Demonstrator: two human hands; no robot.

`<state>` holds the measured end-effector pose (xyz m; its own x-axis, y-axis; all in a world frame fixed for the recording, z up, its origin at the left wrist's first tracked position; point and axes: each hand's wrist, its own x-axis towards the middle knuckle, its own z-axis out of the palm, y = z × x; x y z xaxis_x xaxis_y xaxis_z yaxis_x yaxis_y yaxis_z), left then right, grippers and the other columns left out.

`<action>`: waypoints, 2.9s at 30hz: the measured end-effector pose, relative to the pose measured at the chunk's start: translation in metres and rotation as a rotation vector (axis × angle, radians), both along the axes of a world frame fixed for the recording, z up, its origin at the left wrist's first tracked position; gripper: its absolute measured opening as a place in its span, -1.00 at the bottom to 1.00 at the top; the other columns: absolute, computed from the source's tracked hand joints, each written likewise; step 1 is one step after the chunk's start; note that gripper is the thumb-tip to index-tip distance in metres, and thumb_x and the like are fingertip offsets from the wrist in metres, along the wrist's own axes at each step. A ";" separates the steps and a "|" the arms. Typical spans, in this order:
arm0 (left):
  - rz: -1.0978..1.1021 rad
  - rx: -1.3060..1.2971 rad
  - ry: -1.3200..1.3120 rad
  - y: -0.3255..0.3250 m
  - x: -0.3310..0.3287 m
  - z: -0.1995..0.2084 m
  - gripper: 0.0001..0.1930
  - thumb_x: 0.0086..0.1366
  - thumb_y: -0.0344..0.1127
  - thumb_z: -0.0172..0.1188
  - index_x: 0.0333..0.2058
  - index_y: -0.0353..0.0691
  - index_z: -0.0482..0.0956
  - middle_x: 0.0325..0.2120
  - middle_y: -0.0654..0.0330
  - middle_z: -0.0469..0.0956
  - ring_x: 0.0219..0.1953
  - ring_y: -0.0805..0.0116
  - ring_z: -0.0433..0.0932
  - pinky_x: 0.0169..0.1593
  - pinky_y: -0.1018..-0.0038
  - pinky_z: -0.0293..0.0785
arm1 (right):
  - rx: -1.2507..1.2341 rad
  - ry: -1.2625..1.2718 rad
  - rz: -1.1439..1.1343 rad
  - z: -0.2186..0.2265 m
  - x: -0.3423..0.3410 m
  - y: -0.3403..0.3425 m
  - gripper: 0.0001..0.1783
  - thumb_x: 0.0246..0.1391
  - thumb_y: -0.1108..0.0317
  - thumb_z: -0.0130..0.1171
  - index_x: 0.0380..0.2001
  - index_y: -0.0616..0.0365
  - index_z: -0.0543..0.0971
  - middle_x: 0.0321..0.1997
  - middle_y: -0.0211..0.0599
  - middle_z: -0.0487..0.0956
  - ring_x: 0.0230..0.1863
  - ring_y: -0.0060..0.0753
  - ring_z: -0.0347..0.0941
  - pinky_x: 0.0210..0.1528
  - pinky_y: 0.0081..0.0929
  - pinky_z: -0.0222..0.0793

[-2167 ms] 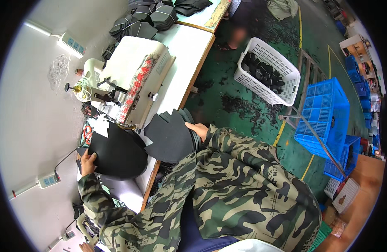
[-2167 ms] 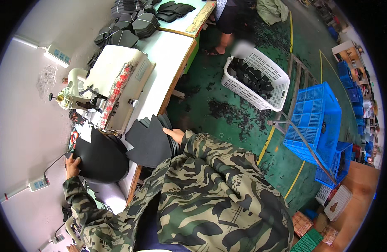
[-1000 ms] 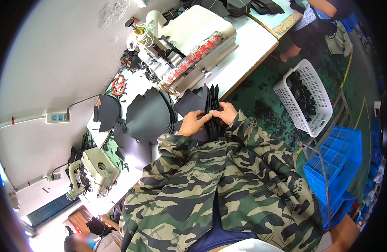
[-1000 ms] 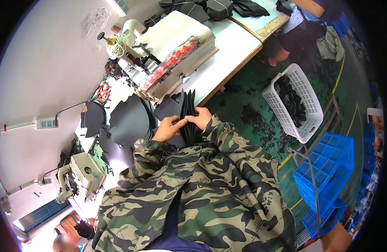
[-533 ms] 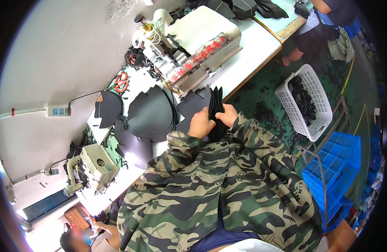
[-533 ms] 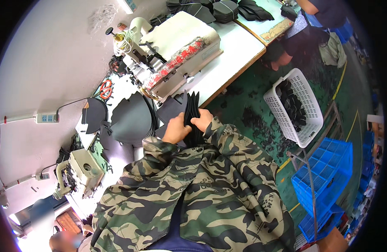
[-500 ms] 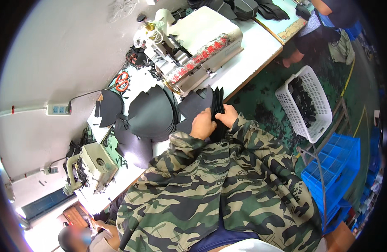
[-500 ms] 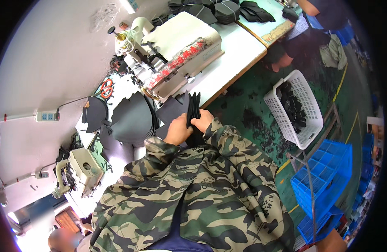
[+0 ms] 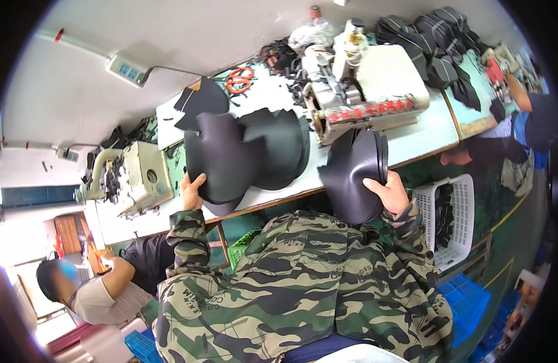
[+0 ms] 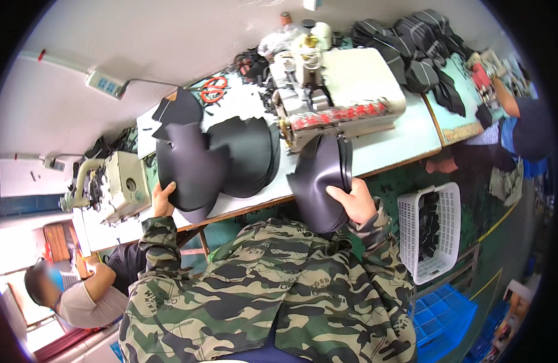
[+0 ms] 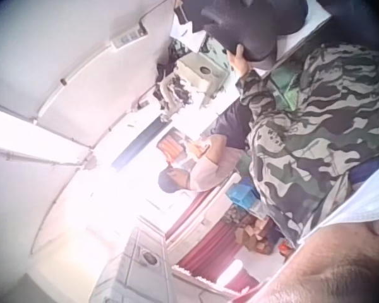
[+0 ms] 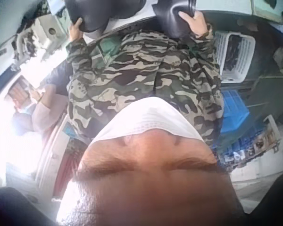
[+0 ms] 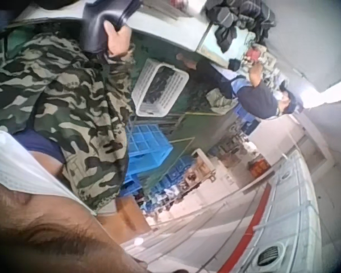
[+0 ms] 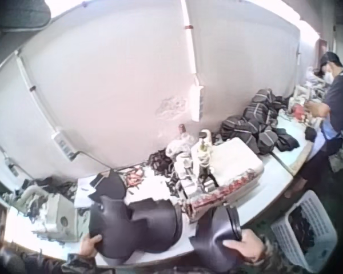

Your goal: Preparing and assembling shoe upper components at an industrial workstation.

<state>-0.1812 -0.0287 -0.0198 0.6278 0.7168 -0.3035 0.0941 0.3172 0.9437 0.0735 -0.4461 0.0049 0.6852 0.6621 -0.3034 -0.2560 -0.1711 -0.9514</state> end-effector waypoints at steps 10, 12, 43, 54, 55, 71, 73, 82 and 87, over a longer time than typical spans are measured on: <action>0.122 0.350 0.591 0.031 -0.109 -0.110 -0.53 0.04 -0.30 0.29 -0.12 -0.50 0.44 -0.19 -0.09 0.53 -0.19 0.15 0.55 -0.08 0.35 0.43 | -0.055 0.068 0.040 -0.094 -0.013 0.167 -0.59 -0.03 0.32 0.26 -0.13 0.33 0.48 -0.24 -0.20 0.56 -0.23 -0.34 0.48 -0.11 -0.47 0.37; 0.085 0.497 0.638 0.037 -0.086 -0.096 -0.46 0.00 -0.15 0.34 -0.16 -0.49 0.47 -0.23 -0.11 0.55 -0.20 0.08 0.55 -0.08 0.33 0.42 | -0.380 -0.506 -0.092 -0.162 -0.023 0.163 -0.38 -0.18 0.22 0.34 -0.09 0.37 0.40 -0.20 0.05 0.50 -0.12 0.02 0.43 -0.02 -0.27 0.34; 0.026 -0.150 0.046 0.069 -0.006 -0.083 -0.43 0.01 -0.43 0.34 0.02 -0.39 0.35 -0.15 0.09 0.49 -0.13 0.24 0.49 0.00 0.37 0.42 | -0.313 -0.008 -0.231 -0.115 0.004 0.197 -0.36 -0.32 0.35 0.42 -0.11 0.37 0.41 -0.17 -0.08 0.54 -0.23 -0.21 0.51 -0.18 -0.38 0.45; -0.149 -0.004 -0.073 0.046 0.035 0.136 -0.50 -0.04 -0.50 0.30 -0.07 -0.42 0.40 -0.25 0.08 0.54 -0.25 0.27 0.56 -0.07 0.39 0.50 | -0.494 -0.197 -0.225 -0.104 -0.034 0.175 -0.24 -0.38 0.25 0.43 -0.05 0.34 0.37 -0.13 -0.02 0.53 -0.10 -0.10 0.48 -0.04 -0.31 0.39; -0.208 -0.001 -0.130 0.047 0.042 0.147 -0.49 -0.01 -0.46 0.29 -0.04 -0.42 0.37 -0.23 0.07 0.53 -0.23 0.26 0.56 -0.07 0.39 0.50 | -0.557 -0.255 -0.197 -0.107 -0.031 0.173 -0.24 -0.39 0.22 0.43 -0.07 0.35 0.39 -0.14 -0.02 0.54 -0.12 -0.12 0.49 -0.05 -0.31 0.40; -0.322 0.783 0.413 -0.023 0.103 -0.036 -0.06 -0.08 -0.12 0.42 0.16 -0.50 0.11 0.01 -0.15 0.38 0.10 0.09 0.35 0.18 0.27 0.23 | 0.044 0.254 -0.462 -0.091 -0.077 0.117 -0.27 0.02 0.06 0.25 0.06 0.43 0.29 -0.06 -0.06 0.47 -0.11 -0.36 0.44 -0.06 -0.44 0.36; -0.514 1.001 0.347 -0.001 0.153 -0.023 -0.09 -0.01 0.04 0.33 0.14 -0.51 0.16 0.03 -0.23 0.34 0.16 -0.05 0.27 0.21 0.23 0.19 | -0.154 0.199 -0.449 -0.110 -0.083 0.105 -0.21 -0.02 0.00 0.26 0.06 0.44 0.27 -0.07 -0.03 0.47 -0.12 -0.34 0.45 -0.06 -0.42 0.37; -1.393 0.724 0.678 -0.021 0.274 -0.010 -0.03 -0.11 0.31 0.24 0.13 -0.36 0.29 0.01 -0.17 0.41 0.05 -0.03 0.41 0.13 0.30 0.28 | -0.293 -0.070 -0.270 -0.087 -0.078 0.105 -0.22 -0.02 -0.08 0.18 -0.02 0.49 0.32 -0.05 0.22 0.42 -0.04 0.14 0.37 0.05 -0.19 0.26; -1.365 0.623 0.558 -0.027 0.261 -0.005 -0.06 -0.06 0.26 0.26 0.15 -0.33 0.27 0.04 -0.17 0.36 0.10 0.03 0.37 0.13 0.35 0.28 | -0.413 -0.260 -0.284 -0.084 -0.045 0.133 -0.19 -0.02 -0.07 0.15 -0.01 0.53 0.27 0.01 0.33 0.33 0.04 0.29 0.28 0.11 -0.12 0.20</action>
